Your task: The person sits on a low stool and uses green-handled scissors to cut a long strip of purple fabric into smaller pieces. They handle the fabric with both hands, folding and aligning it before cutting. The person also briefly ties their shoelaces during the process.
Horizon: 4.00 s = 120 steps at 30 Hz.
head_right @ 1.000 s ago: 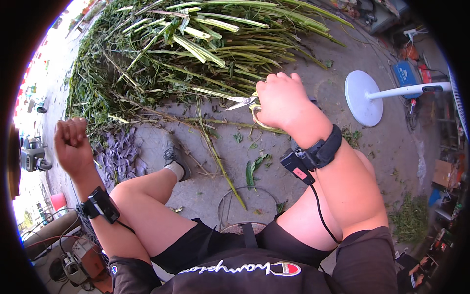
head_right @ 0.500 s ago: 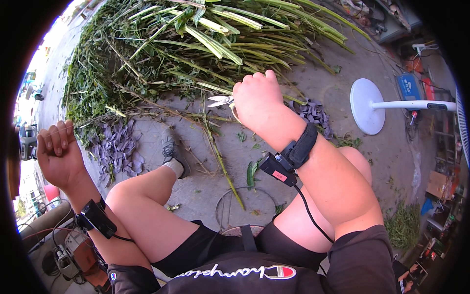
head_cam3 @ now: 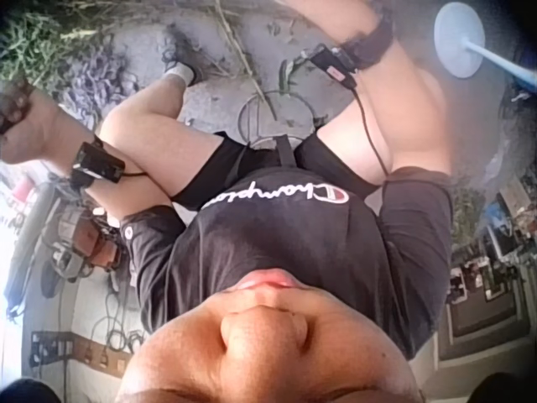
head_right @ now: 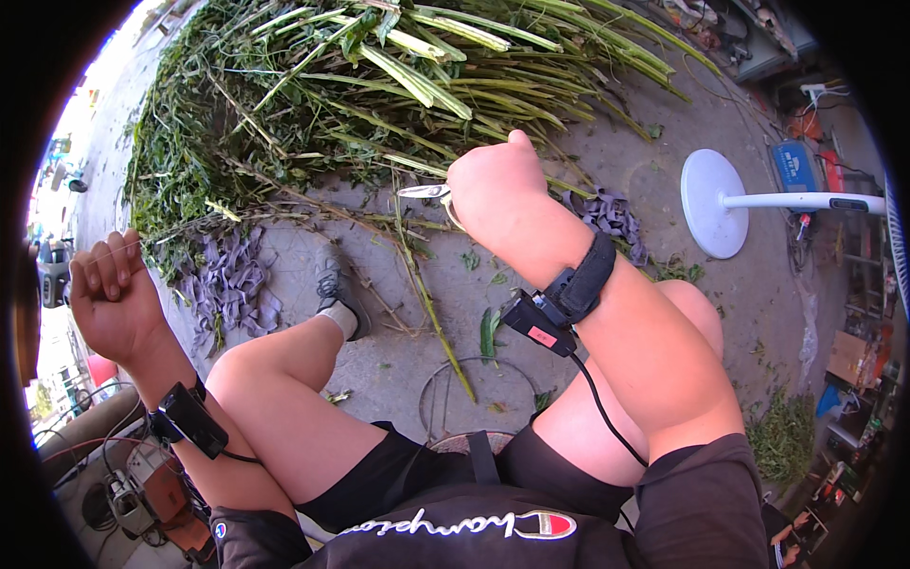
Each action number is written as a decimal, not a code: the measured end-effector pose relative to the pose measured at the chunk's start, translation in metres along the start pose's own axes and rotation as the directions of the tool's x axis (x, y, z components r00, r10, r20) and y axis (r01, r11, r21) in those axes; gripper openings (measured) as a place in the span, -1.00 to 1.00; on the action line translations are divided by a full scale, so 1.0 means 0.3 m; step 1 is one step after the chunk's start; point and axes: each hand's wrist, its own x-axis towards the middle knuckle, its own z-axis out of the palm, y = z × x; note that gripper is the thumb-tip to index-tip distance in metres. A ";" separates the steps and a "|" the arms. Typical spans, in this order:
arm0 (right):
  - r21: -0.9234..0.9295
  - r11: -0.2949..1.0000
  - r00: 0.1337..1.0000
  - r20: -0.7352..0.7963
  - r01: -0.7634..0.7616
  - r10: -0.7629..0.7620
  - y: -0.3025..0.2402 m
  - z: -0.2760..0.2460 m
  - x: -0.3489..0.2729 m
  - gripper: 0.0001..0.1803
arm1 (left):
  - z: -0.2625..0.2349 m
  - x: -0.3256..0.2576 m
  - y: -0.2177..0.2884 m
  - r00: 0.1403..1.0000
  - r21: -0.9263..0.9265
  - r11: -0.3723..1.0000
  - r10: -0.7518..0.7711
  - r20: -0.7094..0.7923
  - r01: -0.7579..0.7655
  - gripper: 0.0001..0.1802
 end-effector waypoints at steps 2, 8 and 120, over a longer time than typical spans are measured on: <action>0.003 1.000 0.999 -0.033 0.012 -0.011 0.014 -0.013 -0.012 -0.86 | 0.004 0.000 0.000 1.000 0.000 1.000 0.012 -0.002 -0.012 -0.68; 0.033 0.999 0.999 -0.050 0.011 -0.009 0.043 -0.017 -0.035 -0.79 | 0.006 0.007 0.000 1.000 0.004 1.000 0.003 -0.009 -0.003 -0.67; 0.111 0.939 0.906 -0.320 0.324 -0.275 -0.877 0.006 0.655 -0.48 | 0.240 -0.232 -0.132 0.929 0.829 0.546 -0.231 0.288 -0.121 -0.77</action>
